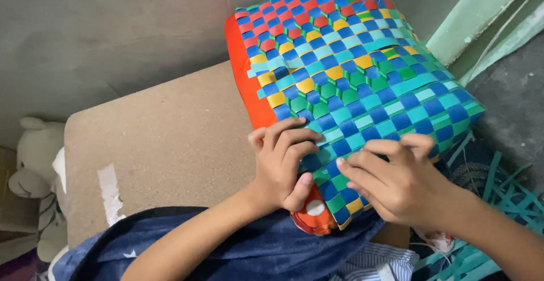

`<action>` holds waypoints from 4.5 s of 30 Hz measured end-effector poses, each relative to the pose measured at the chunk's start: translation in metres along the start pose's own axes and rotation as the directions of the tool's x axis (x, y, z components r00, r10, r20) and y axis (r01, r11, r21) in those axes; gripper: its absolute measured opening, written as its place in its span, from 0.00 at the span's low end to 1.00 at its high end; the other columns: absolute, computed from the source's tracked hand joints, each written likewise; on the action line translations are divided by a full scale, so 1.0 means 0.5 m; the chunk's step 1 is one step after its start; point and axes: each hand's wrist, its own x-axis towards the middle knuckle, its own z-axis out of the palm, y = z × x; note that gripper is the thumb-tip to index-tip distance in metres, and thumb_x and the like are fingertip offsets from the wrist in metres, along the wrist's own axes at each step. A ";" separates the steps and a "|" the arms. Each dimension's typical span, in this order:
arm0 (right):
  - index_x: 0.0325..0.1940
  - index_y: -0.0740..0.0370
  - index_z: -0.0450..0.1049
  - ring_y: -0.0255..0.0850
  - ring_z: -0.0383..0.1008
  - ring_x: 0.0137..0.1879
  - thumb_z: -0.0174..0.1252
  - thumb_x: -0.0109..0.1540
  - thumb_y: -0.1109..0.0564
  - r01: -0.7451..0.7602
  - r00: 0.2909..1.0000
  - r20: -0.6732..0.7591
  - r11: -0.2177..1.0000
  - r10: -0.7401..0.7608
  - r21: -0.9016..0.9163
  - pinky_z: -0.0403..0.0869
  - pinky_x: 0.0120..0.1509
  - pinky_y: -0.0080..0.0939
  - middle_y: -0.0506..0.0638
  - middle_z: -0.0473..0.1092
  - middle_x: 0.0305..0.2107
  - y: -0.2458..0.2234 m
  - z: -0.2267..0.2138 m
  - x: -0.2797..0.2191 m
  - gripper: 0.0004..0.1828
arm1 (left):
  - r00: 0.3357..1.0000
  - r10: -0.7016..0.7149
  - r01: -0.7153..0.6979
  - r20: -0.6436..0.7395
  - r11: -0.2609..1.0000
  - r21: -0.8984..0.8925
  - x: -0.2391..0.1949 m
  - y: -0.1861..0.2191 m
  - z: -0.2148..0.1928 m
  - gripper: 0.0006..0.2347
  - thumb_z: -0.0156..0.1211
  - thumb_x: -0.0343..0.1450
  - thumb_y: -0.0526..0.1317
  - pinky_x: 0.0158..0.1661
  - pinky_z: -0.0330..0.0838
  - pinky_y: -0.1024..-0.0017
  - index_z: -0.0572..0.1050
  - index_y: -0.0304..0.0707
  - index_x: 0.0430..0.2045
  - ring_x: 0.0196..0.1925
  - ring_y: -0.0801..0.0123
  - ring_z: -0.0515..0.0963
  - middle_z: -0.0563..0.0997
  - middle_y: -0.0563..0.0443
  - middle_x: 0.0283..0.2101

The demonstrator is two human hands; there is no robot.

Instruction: Weaving a basket using colorful plastic strips by tucking the ends into the existing structure.

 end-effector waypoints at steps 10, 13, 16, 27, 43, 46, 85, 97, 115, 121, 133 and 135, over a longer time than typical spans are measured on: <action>0.46 0.45 0.80 0.47 0.66 0.56 0.59 0.63 0.51 -0.097 0.995 0.007 0.979 0.097 0.180 0.54 0.54 0.56 0.38 0.74 0.47 -0.001 -0.012 0.052 0.09 | 0.996 0.006 -0.005 0.091 1.000 -0.017 -0.005 -0.014 -0.008 0.19 0.31 0.77 0.50 0.56 0.49 0.54 0.72 0.38 0.39 0.61 0.52 0.79 0.82 0.51 0.49; 0.42 0.47 0.80 0.47 0.63 0.58 0.59 0.63 0.49 -0.058 0.998 -0.021 0.992 0.061 0.113 0.55 0.56 0.54 0.39 0.73 0.51 -0.004 -0.022 0.059 0.07 | 0.996 0.021 -0.020 0.088 1.000 -0.005 -0.004 -0.014 -0.006 0.19 0.30 0.78 0.49 0.56 0.49 0.55 0.72 0.38 0.40 0.61 0.53 0.79 0.82 0.51 0.49; 0.42 0.48 0.80 0.46 0.61 0.59 0.57 0.64 0.49 -0.043 0.999 -0.006 0.998 0.043 0.048 0.56 0.57 0.53 0.41 0.71 0.56 -0.009 -0.022 0.062 0.08 | 0.997 0.031 -0.032 0.077 0.999 0.011 -0.003 -0.013 -0.006 0.19 0.30 0.78 0.49 0.56 0.49 0.55 0.73 0.38 0.41 0.60 0.53 0.80 0.82 0.51 0.49; 0.55 0.37 0.80 0.25 0.61 0.57 0.52 0.70 0.40 0.164 0.962 -0.177 0.956 -0.210 -0.244 0.54 0.61 0.39 0.21 0.69 0.48 0.020 -0.003 0.046 0.14 | 0.996 0.051 -0.051 0.071 0.999 0.006 -0.002 -0.015 -0.005 0.19 0.32 0.77 0.49 0.56 0.49 0.55 0.73 0.37 0.38 0.59 0.51 0.80 0.83 0.50 0.48; 0.60 0.33 0.75 0.23 0.59 0.51 0.39 0.71 0.47 0.540 0.687 -0.211 0.683 -0.696 -0.492 0.53 0.57 0.34 0.36 0.70 0.50 0.082 0.014 0.075 0.20 | 0.995 0.059 -0.057 0.086 0.998 -0.018 0.000 -0.019 -0.004 0.19 0.33 0.77 0.51 0.55 0.53 0.54 0.71 0.37 0.41 0.60 0.49 0.79 0.82 0.49 0.49; 0.58 0.31 0.75 0.25 0.56 0.46 0.38 0.74 0.42 0.554 0.655 -0.234 0.667 -0.718 -0.497 0.53 0.56 0.31 0.34 0.69 0.48 0.083 0.012 0.087 0.18 | 0.995 0.049 -0.047 0.086 0.999 -0.024 -0.004 -0.019 -0.001 0.18 0.34 0.76 0.50 0.55 0.53 0.54 0.71 0.38 0.40 0.60 0.50 0.79 0.82 0.50 0.49; 0.66 0.43 0.64 0.41 0.67 0.65 0.35 0.69 0.30 -0.082 0.124 0.190 -0.181 0.974 0.980 0.66 0.70 0.46 0.48 0.66 0.61 0.006 0.120 -0.063 0.29 | 0.862 0.481 -0.474 0.160 0.877 -0.083 -0.035 -0.201 -0.097 0.18 0.30 0.77 0.48 0.58 0.58 0.44 0.71 0.43 0.50 0.58 0.39 0.82 0.81 0.37 0.52; 0.81 0.53 0.39 0.47 0.41 0.83 0.43 0.66 0.41 -0.324 0.272 0.201 -0.107 0.941 0.940 0.54 0.80 0.57 0.51 0.37 0.80 -0.218 0.124 -0.056 0.42 | 0.981 -0.014 -0.012 0.191 0.991 0.134 0.044 -0.234 -0.309 0.32 0.23 0.79 0.55 0.53 0.71 0.56 0.78 0.26 0.32 0.43 0.51 0.78 0.84 0.41 0.39; 0.31 0.52 0.75 0.44 0.75 0.36 0.53 0.63 0.58 -0.836 0.456 0.197 0.342 0.868 0.429 0.67 0.47 0.47 0.43 0.75 0.25 -0.220 0.128 -0.185 0.08 | 0.853 0.251 -0.307 0.458 0.950 0.051 0.125 0.060 -0.189 0.17 0.39 0.78 0.43 0.54 0.66 0.53 0.77 0.35 0.47 0.54 0.54 0.83 0.83 0.46 0.49; 0.26 0.53 0.71 0.37 0.70 0.28 0.51 0.66 0.54 -0.756 0.458 0.083 0.338 0.885 0.560 0.67 0.39 0.40 0.40 0.69 0.16 -0.226 0.114 -0.146 0.14 | 0.830 0.062 -0.164 0.554 0.977 0.137 0.088 0.062 -0.132 0.22 0.36 0.79 0.50 0.69 0.53 0.45 0.67 0.42 0.65 0.75 0.44 0.63 0.70 0.42 0.69; 0.24 0.54 0.70 0.41 0.67 0.32 0.49 0.68 0.54 -0.771 0.413 -0.064 0.387 0.908 0.505 0.64 0.44 0.42 0.41 0.68 0.19 -0.221 0.071 -0.086 0.17 | 0.790 0.009 -0.244 0.614 0.922 0.300 0.080 0.067 -0.113 0.26 0.36 0.78 0.58 0.69 0.49 0.41 0.65 0.50 0.69 0.77 0.48 0.60 0.64 0.46 0.74; 0.25 0.55 0.70 0.44 0.67 0.32 0.49 0.67 0.56 -0.767 0.472 -0.078 0.452 0.878 0.455 0.62 0.46 0.46 0.42 0.69 0.20 -0.219 0.058 -0.084 0.15 | 0.790 0.011 -0.244 0.613 0.923 0.298 0.079 0.067 -0.115 0.26 0.36 0.78 0.58 0.69 0.50 0.41 0.66 0.50 0.68 0.77 0.48 0.60 0.65 0.45 0.73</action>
